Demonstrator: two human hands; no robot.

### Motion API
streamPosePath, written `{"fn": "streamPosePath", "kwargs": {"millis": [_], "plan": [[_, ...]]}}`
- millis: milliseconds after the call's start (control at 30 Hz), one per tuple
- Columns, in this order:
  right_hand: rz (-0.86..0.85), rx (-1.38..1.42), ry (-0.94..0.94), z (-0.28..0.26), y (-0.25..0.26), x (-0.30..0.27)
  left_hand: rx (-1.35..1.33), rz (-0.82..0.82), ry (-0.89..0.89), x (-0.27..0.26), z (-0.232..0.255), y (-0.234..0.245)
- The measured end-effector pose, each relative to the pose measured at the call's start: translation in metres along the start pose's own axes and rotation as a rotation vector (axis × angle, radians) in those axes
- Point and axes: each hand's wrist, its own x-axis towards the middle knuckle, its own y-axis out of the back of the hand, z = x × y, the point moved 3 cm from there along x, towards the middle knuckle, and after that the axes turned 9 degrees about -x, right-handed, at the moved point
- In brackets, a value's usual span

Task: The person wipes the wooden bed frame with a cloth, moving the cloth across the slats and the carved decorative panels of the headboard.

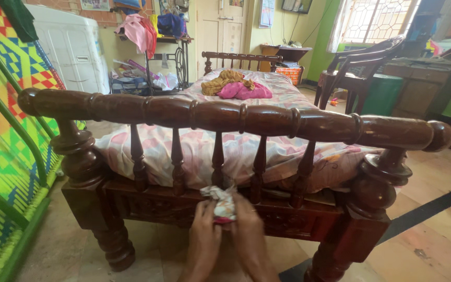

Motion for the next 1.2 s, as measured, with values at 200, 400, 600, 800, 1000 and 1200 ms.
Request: {"fn": "streamPosePath", "kwargs": {"millis": [200, 400, 600, 800, 1000, 1200], "plan": [[0.400, -0.129, 0.107, -0.009, 0.078, 0.058, -0.089, 0.068, -0.431, 0.059, 0.091, -0.017], [0.344, -0.254, 0.053, -0.002, 0.067, 0.094, -0.057, 0.119, -0.340, 0.090, 0.096, -0.042], [0.312, -0.185, 0.057, 0.019, 0.041, 0.050, -0.170, 0.088, -0.312, 0.057, 0.056, -0.050], [0.154, -0.151, -0.092, 0.053, 0.016, 0.018, -0.075, 0.005, -0.133, 0.031, 0.024, -0.064], [0.135, -0.228, 0.055, 0.047, 0.038, -0.006, -0.116, -0.024, -0.159, 0.002, 0.031, -0.049], [0.405, -0.256, 0.093, -0.006, 0.094, 0.027, -0.094, 0.099, -0.498, 0.034, 0.092, -0.032]]}}
